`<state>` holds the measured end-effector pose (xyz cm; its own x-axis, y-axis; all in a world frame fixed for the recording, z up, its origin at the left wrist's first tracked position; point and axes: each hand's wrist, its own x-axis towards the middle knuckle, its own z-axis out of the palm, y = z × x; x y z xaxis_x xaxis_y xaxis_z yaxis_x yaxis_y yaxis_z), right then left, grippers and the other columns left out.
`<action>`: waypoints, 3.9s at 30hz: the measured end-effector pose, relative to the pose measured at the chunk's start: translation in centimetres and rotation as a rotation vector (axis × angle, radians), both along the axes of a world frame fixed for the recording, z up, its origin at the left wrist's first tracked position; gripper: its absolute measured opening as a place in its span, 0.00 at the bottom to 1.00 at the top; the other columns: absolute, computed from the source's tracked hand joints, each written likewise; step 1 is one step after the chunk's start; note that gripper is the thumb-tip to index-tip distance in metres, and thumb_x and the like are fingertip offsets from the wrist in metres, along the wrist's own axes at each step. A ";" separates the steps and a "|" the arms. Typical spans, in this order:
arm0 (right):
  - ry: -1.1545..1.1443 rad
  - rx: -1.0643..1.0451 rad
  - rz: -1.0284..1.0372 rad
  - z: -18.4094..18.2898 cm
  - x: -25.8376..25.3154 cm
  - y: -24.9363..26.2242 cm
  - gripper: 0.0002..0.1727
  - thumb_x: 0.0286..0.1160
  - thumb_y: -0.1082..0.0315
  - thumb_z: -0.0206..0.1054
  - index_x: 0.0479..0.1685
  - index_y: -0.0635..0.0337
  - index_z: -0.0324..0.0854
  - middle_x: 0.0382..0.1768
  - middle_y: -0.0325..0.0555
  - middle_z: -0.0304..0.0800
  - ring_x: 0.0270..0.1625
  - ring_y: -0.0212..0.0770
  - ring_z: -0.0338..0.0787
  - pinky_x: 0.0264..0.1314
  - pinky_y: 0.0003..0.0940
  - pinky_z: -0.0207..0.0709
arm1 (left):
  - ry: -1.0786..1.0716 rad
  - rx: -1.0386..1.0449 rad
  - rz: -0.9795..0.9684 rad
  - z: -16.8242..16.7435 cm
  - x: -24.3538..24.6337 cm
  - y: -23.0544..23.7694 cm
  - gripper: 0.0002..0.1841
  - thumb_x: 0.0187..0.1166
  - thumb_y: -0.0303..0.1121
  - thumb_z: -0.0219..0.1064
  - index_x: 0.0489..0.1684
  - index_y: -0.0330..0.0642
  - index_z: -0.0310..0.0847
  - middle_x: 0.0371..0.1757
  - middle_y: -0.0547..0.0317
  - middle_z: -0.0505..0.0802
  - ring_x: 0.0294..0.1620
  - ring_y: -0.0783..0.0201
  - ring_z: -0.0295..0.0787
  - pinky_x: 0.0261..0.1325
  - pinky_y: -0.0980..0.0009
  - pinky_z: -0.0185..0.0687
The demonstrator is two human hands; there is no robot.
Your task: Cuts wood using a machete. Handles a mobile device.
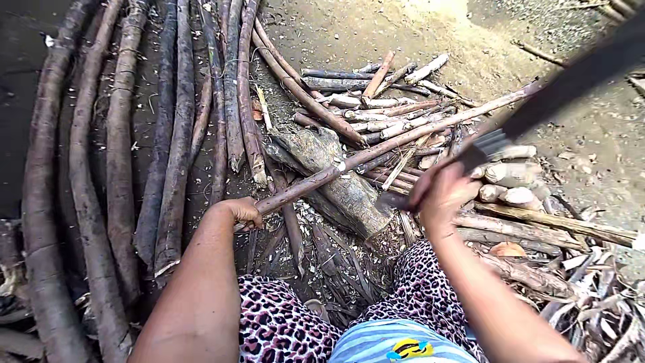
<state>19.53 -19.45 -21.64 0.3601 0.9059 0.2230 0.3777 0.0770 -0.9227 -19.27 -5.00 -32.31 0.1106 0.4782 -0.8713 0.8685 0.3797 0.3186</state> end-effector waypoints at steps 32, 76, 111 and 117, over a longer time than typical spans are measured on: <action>-0.364 -1.162 0.393 -9.0 -2.0 -5.0 0.25 0.93 0.57 0.53 0.76 0.69 0.68 0.58 0.67 0.86 0.62 0.60 0.89 0.68 0.58 0.78 | -0.075 -0.201 -0.052 0.8 1.4 -2.7 0.04 0.78 0.18 0.65 0.41 0.36 0.76 0.21 0.59 0.80 0.19 0.67 0.79 0.27 0.73 0.80; 0.162 0.495 0.007 15.5 5.3 0.1 0.12 0.97 0.66 0.36 0.51 0.55 0.65 0.21 0.32 0.74 0.14 0.34 0.79 0.18 0.34 0.86 | 0.367 0.489 -0.384 4.0 5.7 -5.8 0.25 0.66 0.35 0.81 0.65 0.47 0.87 0.55 0.39 0.94 0.60 0.34 0.90 0.58 0.29 0.81; -0.488 -0.452 0.142 -4.2 -3.5 -6.8 0.18 0.87 0.64 0.56 0.62 0.73 0.71 0.31 0.58 0.86 0.33 0.53 0.90 0.43 0.52 0.85 | 0.145 0.187 -0.315 1.0 4.1 -2.7 0.24 0.65 0.27 0.83 0.61 0.35 0.83 0.41 0.39 0.90 0.35 0.47 0.86 0.41 0.47 0.83; -0.002 -1.078 0.266 -7.5 -5.2 -7.3 0.16 0.94 0.61 0.53 0.68 0.63 0.70 0.33 0.49 0.79 0.24 0.40 0.82 0.29 0.36 0.82 | 0.282 0.372 -0.417 2.1 4.4 -3.6 0.21 0.65 0.34 0.84 0.56 0.39 0.88 0.53 0.33 0.93 0.59 0.30 0.89 0.58 0.25 0.78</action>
